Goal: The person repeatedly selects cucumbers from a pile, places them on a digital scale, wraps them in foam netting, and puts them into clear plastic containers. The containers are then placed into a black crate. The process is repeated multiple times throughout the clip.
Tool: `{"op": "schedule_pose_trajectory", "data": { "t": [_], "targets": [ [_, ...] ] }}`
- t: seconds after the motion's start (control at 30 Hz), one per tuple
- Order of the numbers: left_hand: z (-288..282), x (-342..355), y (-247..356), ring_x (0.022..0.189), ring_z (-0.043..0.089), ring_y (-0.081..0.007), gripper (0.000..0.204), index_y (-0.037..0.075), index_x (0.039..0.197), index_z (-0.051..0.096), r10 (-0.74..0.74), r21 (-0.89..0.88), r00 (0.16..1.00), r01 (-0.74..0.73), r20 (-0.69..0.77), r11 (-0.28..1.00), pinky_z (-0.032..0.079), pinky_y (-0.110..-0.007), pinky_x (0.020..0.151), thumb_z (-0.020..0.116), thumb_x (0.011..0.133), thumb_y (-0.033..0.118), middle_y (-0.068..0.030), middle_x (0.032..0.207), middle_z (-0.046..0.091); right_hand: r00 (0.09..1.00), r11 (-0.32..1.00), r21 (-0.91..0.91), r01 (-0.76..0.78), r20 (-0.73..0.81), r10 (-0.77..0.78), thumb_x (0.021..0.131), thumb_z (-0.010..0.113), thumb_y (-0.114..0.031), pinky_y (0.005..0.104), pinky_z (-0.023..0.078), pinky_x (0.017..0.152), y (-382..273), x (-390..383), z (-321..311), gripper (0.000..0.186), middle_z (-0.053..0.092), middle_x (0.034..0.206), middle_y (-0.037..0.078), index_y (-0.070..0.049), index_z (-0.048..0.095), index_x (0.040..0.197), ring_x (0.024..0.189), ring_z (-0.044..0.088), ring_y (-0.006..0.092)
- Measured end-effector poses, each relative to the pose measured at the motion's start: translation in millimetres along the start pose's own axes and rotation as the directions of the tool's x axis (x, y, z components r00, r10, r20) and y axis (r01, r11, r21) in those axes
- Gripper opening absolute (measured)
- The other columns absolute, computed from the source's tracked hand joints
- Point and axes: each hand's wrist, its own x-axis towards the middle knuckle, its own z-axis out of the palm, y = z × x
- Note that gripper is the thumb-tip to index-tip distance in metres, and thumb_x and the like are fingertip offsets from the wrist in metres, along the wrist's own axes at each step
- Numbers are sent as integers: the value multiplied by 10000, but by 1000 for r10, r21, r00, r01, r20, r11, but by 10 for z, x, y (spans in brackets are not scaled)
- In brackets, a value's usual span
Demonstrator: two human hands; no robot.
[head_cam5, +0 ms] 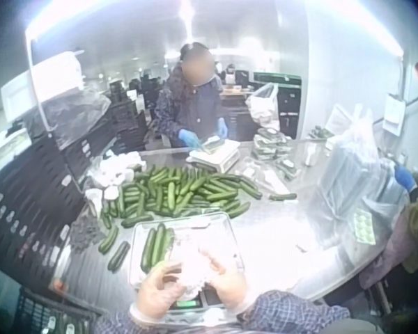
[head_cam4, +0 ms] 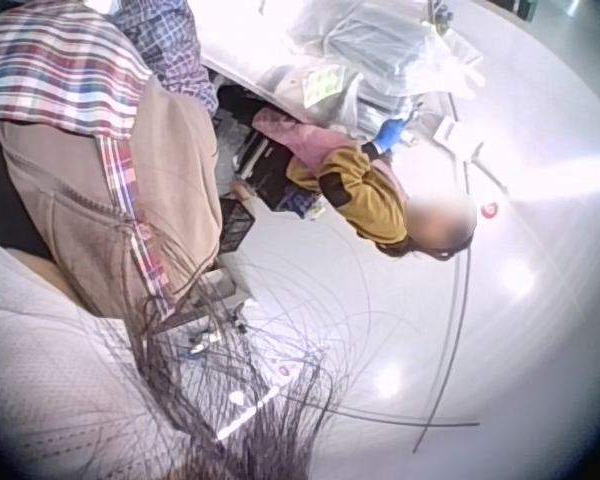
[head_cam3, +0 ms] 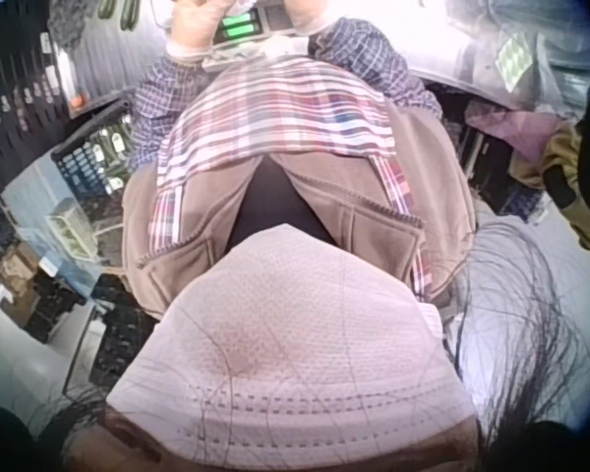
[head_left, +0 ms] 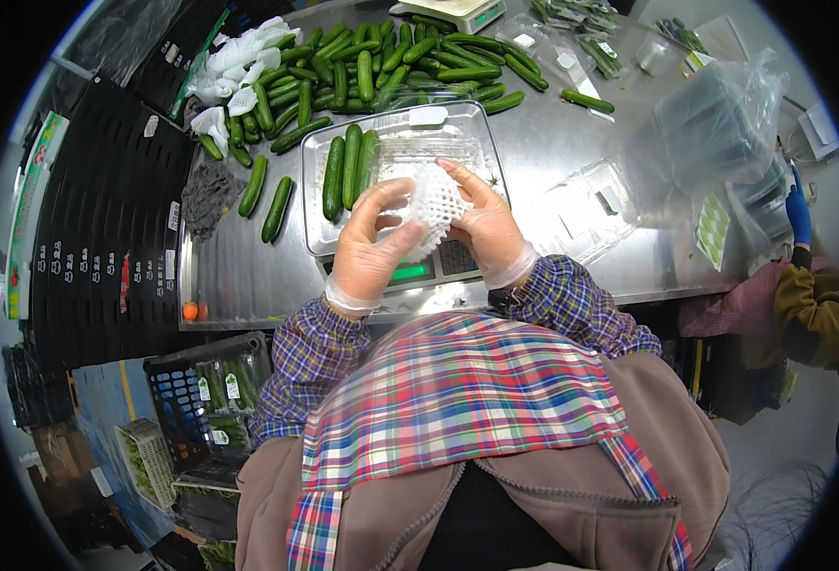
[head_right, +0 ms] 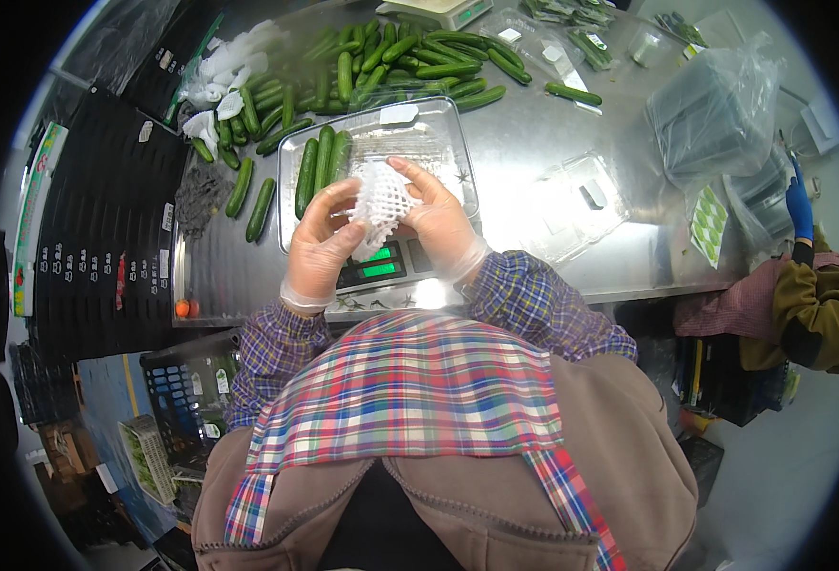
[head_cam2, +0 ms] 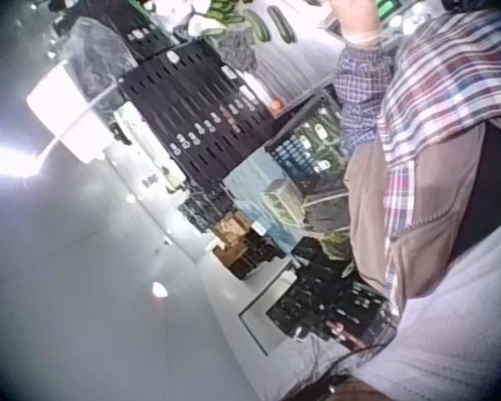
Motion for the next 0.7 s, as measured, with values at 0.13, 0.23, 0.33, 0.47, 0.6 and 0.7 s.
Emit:
{"op": "schedule_pose_trajectory", "data": {
  "t": [0.13,0.23,0.33,0.47,0.6,0.7],
  "targets": [
    [-25,-4,-30,1037,523,-134,141,10,1024,596,99,262,995,-102,23,960,432,-276,900,590,891,54,-68,1167,535,993,994,6,-108,-48,109,851,469,70,282,503,878,42,-49,-34,573,573,1203,113,-64,357,1397,1023,608,176],
    [-45,-7,-40,914,547,-102,118,23,961,569,20,56,993,-13,-113,998,450,-246,822,552,942,137,-46,1031,581,996,995,52,-83,-30,85,836,464,85,276,507,856,67,-46,-52,578,580,1178,108,-60,370,1388,981,616,168],
    [-76,2,-31,790,556,-76,216,43,999,544,-126,-228,970,77,-207,971,453,-213,733,505,980,255,-4,874,602,999,960,-281,-8,-47,-5,810,464,103,272,508,841,79,-47,-58,601,584,1147,113,-58,379,1382,942,619,161],
    [-140,21,8,770,562,-71,181,37,990,552,-132,-323,976,71,-171,944,458,-198,708,524,970,214,-2,871,606,976,837,-526,-152,52,210,770,471,89,295,478,899,-3,-91,-76,670,546,1196,142,-75,349,1408,1012,592,194],
    [-111,27,37,729,528,-42,149,35,983,573,-200,-284,974,163,-107,945,435,-176,654,570,946,179,25,846,590,970,988,-145,-57,226,89,706,484,18,392,384,1030,-219,37,-115,774,369,1389,160,-70,261,1442,1239,433,278],
    [-28,30,38,726,507,-30,189,29,987,587,-171,-178,984,161,-41,971,426,-171,646,578,945,213,36,838,584,933,991,-83,101,353,-66,839,570,-76,358,412,995,-256,119,-63,662,428,1317,131,-45,273,1430,1181,477,241]
  ]
}}
